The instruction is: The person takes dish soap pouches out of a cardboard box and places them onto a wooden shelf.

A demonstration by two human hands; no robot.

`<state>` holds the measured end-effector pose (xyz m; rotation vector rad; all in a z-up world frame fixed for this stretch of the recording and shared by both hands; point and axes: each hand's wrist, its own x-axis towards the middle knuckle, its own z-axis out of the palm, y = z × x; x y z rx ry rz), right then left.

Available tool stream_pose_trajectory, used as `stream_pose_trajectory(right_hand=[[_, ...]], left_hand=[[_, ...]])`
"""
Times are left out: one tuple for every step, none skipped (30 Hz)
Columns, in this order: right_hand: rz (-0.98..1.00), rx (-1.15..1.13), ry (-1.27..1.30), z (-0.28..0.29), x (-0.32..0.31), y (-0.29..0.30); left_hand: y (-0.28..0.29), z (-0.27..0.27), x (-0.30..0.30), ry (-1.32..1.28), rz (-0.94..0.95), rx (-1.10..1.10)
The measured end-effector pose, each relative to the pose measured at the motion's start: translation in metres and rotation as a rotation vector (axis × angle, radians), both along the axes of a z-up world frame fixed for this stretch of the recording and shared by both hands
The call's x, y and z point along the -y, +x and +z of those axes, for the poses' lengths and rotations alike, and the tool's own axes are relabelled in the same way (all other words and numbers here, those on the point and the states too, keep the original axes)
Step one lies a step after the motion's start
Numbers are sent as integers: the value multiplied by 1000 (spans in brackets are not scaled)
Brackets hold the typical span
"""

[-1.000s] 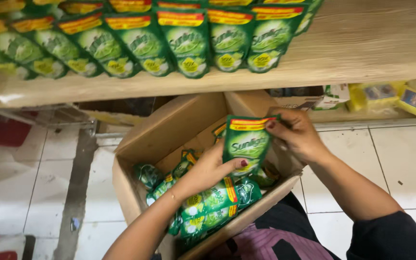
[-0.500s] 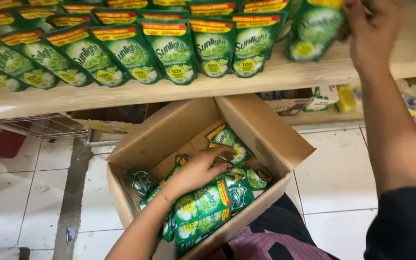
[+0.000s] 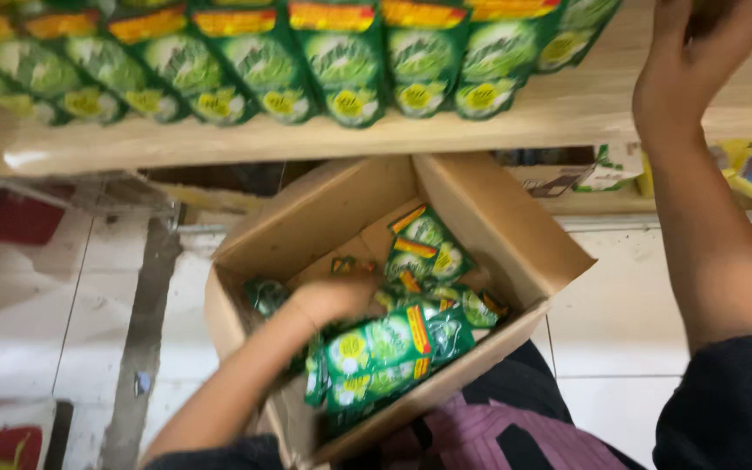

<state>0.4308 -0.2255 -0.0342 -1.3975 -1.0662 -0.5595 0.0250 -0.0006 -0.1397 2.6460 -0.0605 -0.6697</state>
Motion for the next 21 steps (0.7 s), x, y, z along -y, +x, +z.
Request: stream_pose_trajectory(right_hand=[[47, -30, -130, 1, -1, -25], [92, -57, -263, 1, -3, -52], [184, -50, -508, 0, -15, -79], [290, -32, -745, -3, -28, -105], [403, 3, -961, -5, -45, -128], [429, 268, -1062, -12, -63, -153], [452, 535, -1160, -22, -78, -176], [530, 526, -1313, -33, -101, -189], [602, 519, -1468, -49, -127, -197], [609, 562, -1659, -68, -149, -205], [605, 603, -1849, -88, -170, -213], [599, 615, -1977, -109, -186, -218], [576, 599, -2016, -130, -201, -221], [569, 585, -2036, -150, -209, -224], [552, 563, -2041, -167, -214, -222], [559, 555, -2029, -183, -213, -224], [569, 550, -2013, -195, -209, -224], [577, 544, -2001, -202, -205, -225], [585, 542, -1978, -203, -200, -225], [593, 547, -1955, -201, -198, -225], [595, 545, -1928, -196, -194, -224]], left_hand=[[-3, -3, -11, -2, 62, -36], [-2, -7, -24, -4, 124, -73], [-2, -12, -34, 7, 176, -96], [0, -20, -36, 33, 203, -109], [5, -24, -43, 61, 219, -118], [10, -30, -47, 84, 228, -127], [11, -39, -46, 86, 243, -138], [10, -49, -46, 87, 257, -148], [12, -60, -47, 89, 273, -151], [9, -72, -48, 80, 300, -146], [8, -82, -50, 77, 315, -142], [4, -92, -51, 66, 336, -134], [4, -101, -56, 49, 349, -122], [1, -110, -59, 35, 365, -112], [5, -118, -62, 30, 366, -92], [5, -124, -67, 27, 343, -124], [7, -126, -69, 20, 314, -151], [11, -126, -69, 15, 285, -177], [15, -122, -67, 17, 323, -104], [17, -115, -62, 17, 360, -30], [18, -103, -58, 20, 390, 42]])
